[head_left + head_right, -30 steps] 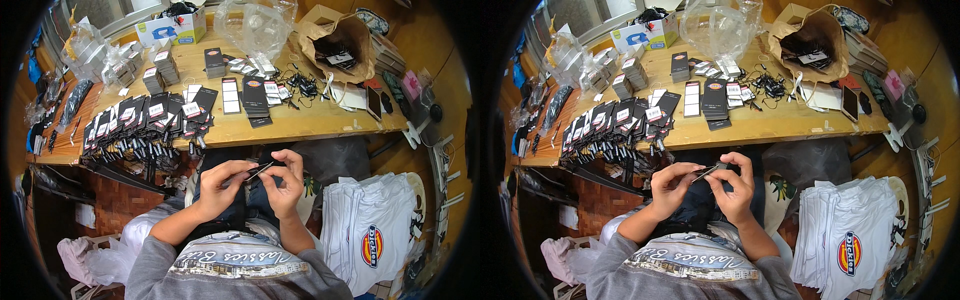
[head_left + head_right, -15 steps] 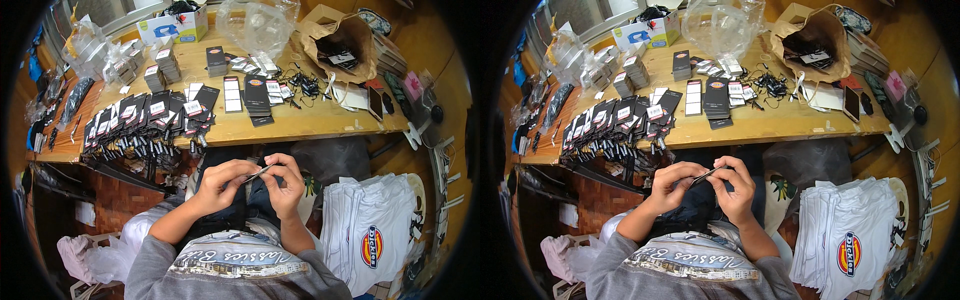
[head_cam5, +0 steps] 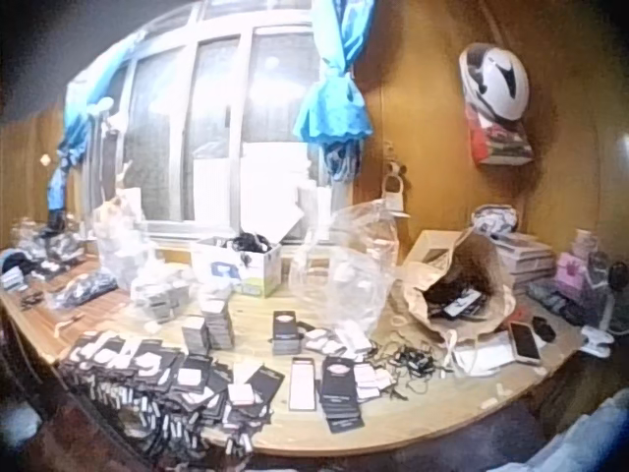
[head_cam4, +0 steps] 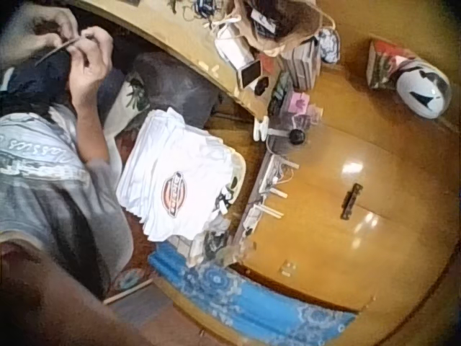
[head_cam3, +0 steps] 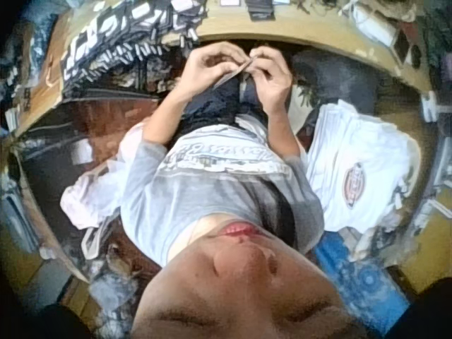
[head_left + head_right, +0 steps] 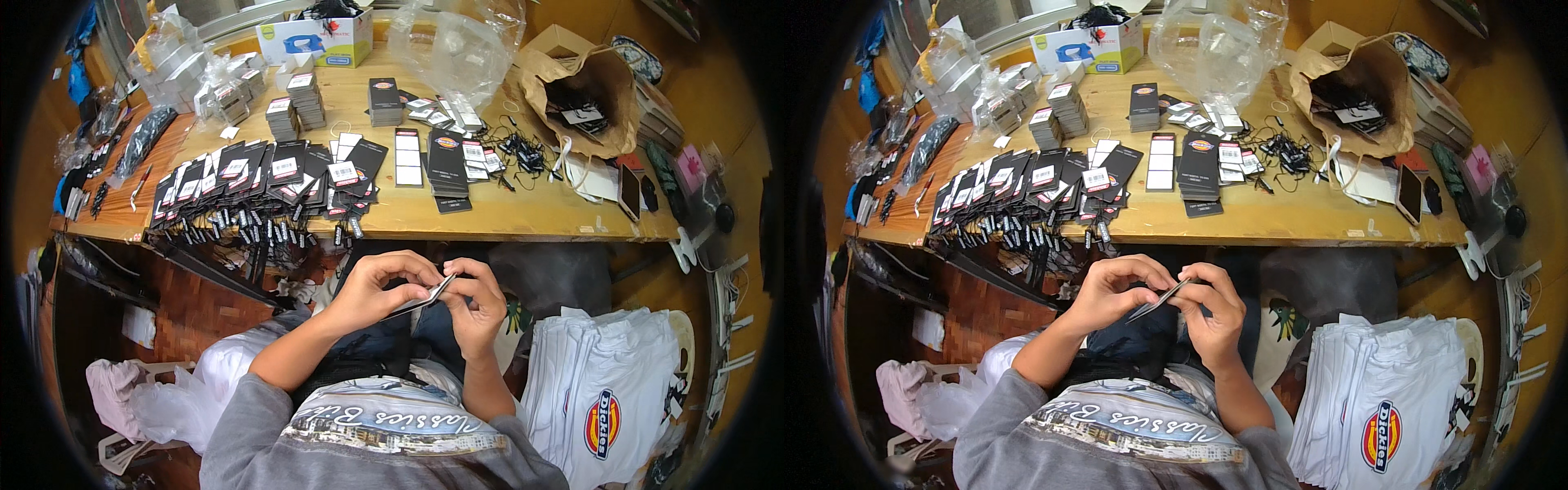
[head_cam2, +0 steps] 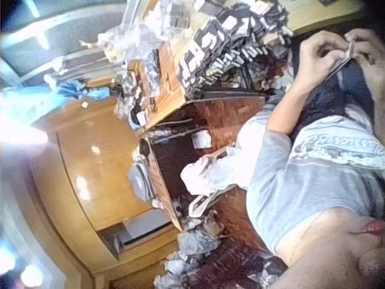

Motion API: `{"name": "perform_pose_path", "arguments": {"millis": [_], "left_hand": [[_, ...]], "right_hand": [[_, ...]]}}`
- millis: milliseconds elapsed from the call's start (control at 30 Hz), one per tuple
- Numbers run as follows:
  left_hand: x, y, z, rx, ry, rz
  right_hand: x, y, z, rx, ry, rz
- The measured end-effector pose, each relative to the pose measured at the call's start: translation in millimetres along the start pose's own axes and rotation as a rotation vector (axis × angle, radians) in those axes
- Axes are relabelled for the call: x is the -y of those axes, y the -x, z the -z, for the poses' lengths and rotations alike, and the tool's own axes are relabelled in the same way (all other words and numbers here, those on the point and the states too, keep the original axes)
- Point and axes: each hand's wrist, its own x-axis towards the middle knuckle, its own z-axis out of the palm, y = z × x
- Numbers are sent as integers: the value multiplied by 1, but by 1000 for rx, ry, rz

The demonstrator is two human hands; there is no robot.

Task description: The person sits on the floor and assembles product tags by inserting small black plastic fasteners into the holes of rectangular cards. They pick up a card and a fastener, thread the fastener through the hole, and place the assembled item onto a growing stack on the table.

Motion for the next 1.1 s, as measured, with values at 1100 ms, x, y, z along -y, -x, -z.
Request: {"name": "perform_pose_path", "arguments": {"millis": [1100], "left_hand": [[4,5,8,-215,96,-46]], "right_hand": [[-5,3,23,97,-702,-591]]}}
